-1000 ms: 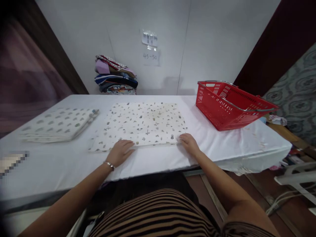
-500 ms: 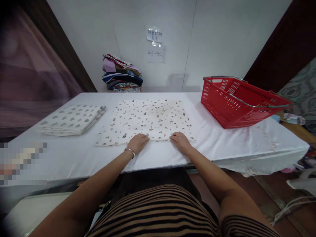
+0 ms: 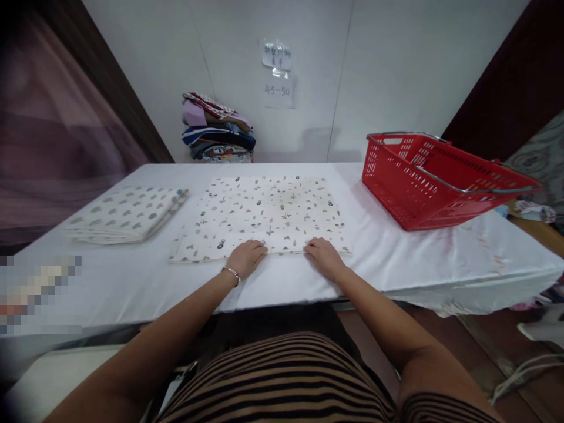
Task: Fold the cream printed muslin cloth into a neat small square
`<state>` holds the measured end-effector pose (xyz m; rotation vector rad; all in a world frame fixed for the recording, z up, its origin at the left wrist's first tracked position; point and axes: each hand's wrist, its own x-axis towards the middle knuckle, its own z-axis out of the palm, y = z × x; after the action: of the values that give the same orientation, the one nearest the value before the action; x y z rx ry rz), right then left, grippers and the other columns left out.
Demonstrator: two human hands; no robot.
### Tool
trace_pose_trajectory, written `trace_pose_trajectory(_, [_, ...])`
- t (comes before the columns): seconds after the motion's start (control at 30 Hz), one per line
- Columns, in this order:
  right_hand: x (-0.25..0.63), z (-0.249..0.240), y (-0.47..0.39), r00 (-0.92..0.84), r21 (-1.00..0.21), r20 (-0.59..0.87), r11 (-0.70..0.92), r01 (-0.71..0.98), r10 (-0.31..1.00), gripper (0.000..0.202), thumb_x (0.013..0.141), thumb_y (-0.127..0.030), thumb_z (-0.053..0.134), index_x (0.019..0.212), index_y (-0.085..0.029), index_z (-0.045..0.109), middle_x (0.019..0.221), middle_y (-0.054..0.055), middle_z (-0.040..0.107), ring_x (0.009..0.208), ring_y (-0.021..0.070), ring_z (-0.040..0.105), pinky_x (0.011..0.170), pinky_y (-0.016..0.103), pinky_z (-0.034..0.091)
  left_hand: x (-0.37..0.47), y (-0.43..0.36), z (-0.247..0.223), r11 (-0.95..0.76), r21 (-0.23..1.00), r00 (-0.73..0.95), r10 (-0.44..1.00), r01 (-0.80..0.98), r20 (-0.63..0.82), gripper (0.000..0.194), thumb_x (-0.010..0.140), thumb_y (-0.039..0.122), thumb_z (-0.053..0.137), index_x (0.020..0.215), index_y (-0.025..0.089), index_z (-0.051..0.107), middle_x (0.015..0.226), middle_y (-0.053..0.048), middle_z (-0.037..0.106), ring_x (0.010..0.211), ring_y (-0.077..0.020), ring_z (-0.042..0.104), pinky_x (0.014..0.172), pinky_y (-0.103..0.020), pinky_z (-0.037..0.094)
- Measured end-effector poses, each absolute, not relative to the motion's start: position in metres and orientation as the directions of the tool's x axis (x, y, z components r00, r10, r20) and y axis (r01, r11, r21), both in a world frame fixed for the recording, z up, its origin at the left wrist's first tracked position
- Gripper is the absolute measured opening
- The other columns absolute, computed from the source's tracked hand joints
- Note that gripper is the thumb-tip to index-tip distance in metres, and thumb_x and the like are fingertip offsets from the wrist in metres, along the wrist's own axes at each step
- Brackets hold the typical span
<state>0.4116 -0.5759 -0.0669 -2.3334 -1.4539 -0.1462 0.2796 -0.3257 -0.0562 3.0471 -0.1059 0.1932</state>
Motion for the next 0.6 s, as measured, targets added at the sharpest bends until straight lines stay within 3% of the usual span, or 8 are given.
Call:
trace_pose_trajectory(0.27, [0.412,-0.061,-0.580,0.437,-0.265,0.327,-0.363,0.893,0.838,0.027,0.090,-0.023,0.043,0.105,-0.021,0.065,0.101,0.008,0.061,0.094,0.0199,0.052,0.084,0.032,0.040,0.279,-0.324,-0.049,-0.993,0.038,0.990,-0.105,-0.109,0.090,0.026,0.088,0.020,0.037,0.099,0.019,0.061,0.102,-0.008,0.060,0.095,-0.0206,0.051,0.083,-0.036,0.041])
trace_pose_trajectory(0.33, [0.417,-0.059,-0.593,0.498,-0.287,0.384,-0.412,0.865,0.777,0.028,0.089,-0.023,0.043,0.109,-0.020,0.062,0.105,0.008,0.061,0.098,0.0202,0.052,0.087,0.032,0.040,0.277,-0.320,-0.048,-0.991,0.050,0.989,-0.123,-0.127,0.081,0.029,0.086,0.016,0.038,0.106,0.019,0.060,0.109,-0.008,0.059,0.100,-0.0211,0.050,0.085,-0.036,0.041])
trace_pose_trajectory(0.43, [0.431,-0.056,-0.622,0.698,-0.312,0.405,-0.629,0.713,0.590,0.031,0.088,-0.025,0.044,0.112,-0.017,0.060,0.112,0.012,0.059,0.105,0.0231,0.051,0.091,0.034,0.039,0.276,-0.315,-0.050,-0.988,0.055,0.988,-0.140,-0.144,0.058,0.043,0.080,0.006,0.034,0.116,0.019,0.055,0.118,-0.008,0.056,0.107,-0.0211,0.048,0.090,-0.037,0.039])
trace_pose_trajectory(0.53, [0.447,-0.055,-0.645,0.897,-0.370,0.204,-0.817,0.442,0.393,0.035,0.087,-0.030,0.045,0.115,-0.013,0.059,0.101,0.012,0.063,0.094,0.0228,0.057,0.082,0.032,0.043,0.280,-0.315,-0.050,-0.989,0.061,0.990,-0.132,-0.134,0.043,0.052,0.075,0.000,0.031,0.116,0.022,0.055,0.115,-0.007,0.057,0.105,-0.0199,0.048,0.087,-0.036,0.040])
trace_pose_trajectory(0.6, [0.455,-0.056,-0.650,0.942,-0.400,0.026,-0.860,0.317,0.335,0.038,0.086,-0.032,0.047,0.117,-0.012,0.058,0.087,0.009,0.066,0.082,0.0206,0.061,0.075,0.029,0.044,0.283,-0.316,-0.049,-0.991,0.054,0.992,-0.118,-0.120,0.034,0.053,0.074,-0.002,0.031,0.114,0.022,0.056,0.112,-0.007,0.057,0.102,-0.0195,0.048,0.085,-0.035,0.041])
